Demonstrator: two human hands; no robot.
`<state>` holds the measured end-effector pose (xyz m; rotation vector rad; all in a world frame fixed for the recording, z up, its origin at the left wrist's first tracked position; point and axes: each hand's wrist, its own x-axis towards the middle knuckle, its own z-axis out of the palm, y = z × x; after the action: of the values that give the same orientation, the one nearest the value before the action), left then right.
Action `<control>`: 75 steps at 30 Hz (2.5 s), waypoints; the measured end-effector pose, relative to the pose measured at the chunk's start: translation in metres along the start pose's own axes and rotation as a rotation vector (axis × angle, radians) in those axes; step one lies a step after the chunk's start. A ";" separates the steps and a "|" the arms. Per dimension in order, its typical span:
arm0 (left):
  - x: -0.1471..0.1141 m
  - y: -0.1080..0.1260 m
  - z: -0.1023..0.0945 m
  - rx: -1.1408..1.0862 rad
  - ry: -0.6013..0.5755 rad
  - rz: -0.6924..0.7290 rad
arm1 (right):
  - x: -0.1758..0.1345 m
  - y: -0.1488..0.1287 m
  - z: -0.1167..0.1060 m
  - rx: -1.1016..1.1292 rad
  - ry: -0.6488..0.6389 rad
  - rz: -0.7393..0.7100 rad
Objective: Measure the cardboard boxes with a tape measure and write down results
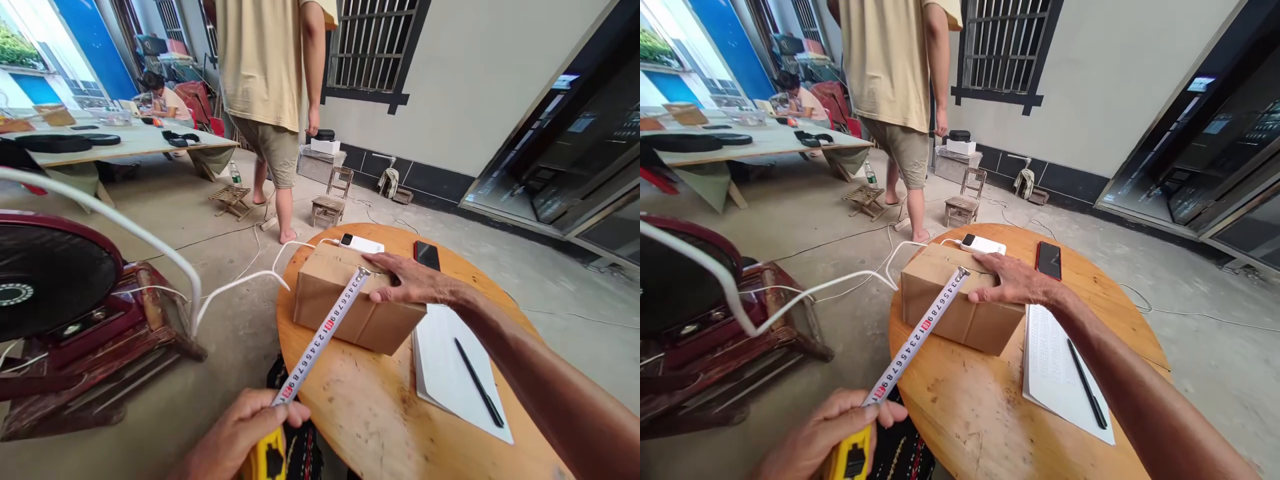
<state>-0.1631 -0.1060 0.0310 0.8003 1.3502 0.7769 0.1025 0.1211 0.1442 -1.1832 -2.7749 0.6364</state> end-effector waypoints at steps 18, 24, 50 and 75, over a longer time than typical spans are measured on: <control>0.020 -0.018 0.044 -0.063 0.068 -0.046 | -0.002 0.002 -0.023 0.219 -0.116 0.143; 0.025 -0.012 0.061 0.018 0.189 0.016 | -0.005 -0.005 -0.025 0.165 -0.072 0.068; 0.042 -0.003 0.079 0.110 0.220 0.147 | 0.009 -0.031 0.005 -0.488 0.185 0.318; 0.043 -0.008 0.078 0.126 0.180 0.137 | 0.011 -0.027 0.008 -0.417 0.153 0.401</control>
<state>-0.0824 -0.0771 0.0056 0.9476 1.5280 0.8951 0.0748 0.1091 0.1462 -1.8045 -2.6288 -0.0340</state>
